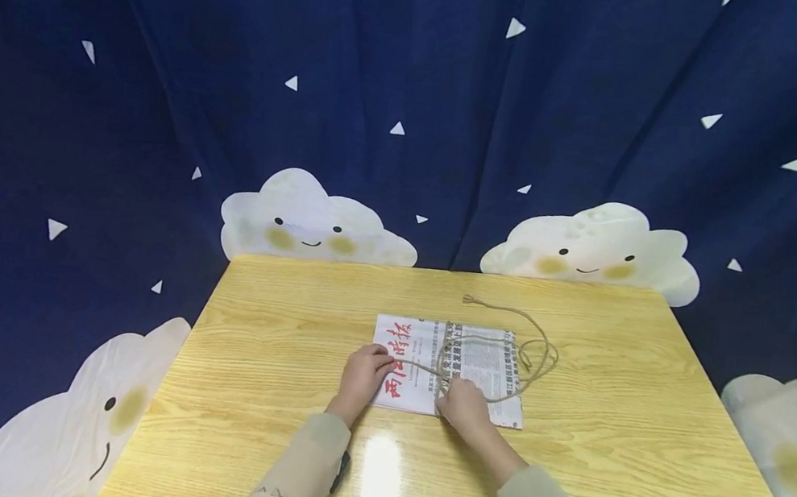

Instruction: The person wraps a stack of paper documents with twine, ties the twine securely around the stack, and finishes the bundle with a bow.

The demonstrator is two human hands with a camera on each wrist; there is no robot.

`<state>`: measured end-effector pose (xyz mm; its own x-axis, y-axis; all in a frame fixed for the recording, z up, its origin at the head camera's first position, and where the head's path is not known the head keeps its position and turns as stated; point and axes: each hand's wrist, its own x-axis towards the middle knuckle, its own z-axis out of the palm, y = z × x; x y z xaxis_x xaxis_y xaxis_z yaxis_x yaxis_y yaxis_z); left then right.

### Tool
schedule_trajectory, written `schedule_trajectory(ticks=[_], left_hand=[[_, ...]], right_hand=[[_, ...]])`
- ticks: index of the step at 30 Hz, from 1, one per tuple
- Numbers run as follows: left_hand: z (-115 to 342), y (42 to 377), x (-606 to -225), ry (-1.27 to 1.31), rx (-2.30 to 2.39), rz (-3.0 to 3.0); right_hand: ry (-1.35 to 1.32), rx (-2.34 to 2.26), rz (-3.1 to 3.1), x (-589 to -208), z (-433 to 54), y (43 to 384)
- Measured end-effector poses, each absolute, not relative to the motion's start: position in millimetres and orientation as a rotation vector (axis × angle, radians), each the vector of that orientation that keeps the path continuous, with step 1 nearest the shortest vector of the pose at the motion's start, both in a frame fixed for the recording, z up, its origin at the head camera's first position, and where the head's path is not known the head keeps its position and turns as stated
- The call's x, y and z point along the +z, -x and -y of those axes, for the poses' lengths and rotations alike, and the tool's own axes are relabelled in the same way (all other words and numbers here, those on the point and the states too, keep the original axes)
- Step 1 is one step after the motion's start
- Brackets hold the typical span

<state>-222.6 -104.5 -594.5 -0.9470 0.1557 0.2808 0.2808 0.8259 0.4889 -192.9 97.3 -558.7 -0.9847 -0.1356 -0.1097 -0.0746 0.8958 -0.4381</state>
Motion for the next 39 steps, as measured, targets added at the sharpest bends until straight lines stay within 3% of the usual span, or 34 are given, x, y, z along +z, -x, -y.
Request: schedule_trajectory(ticks=[15,25,39], left_hand=[[98.2,222.8,-593.7,0.281,-0.617,2.805],[96.0,222.8,-593.4,0.278,-0.617,2.808],[95.6,223.9,-598.2,0.258,-0.622,2.772]], right_hand=[[0.105,-0.875,-2.621,-524.0,-163.4,150.9],[0.129,-0.86,-2.466,-530.5,-195.0,119.7],[0.08,-0.691,-2.352,-525.5,-208.7,105.7]])
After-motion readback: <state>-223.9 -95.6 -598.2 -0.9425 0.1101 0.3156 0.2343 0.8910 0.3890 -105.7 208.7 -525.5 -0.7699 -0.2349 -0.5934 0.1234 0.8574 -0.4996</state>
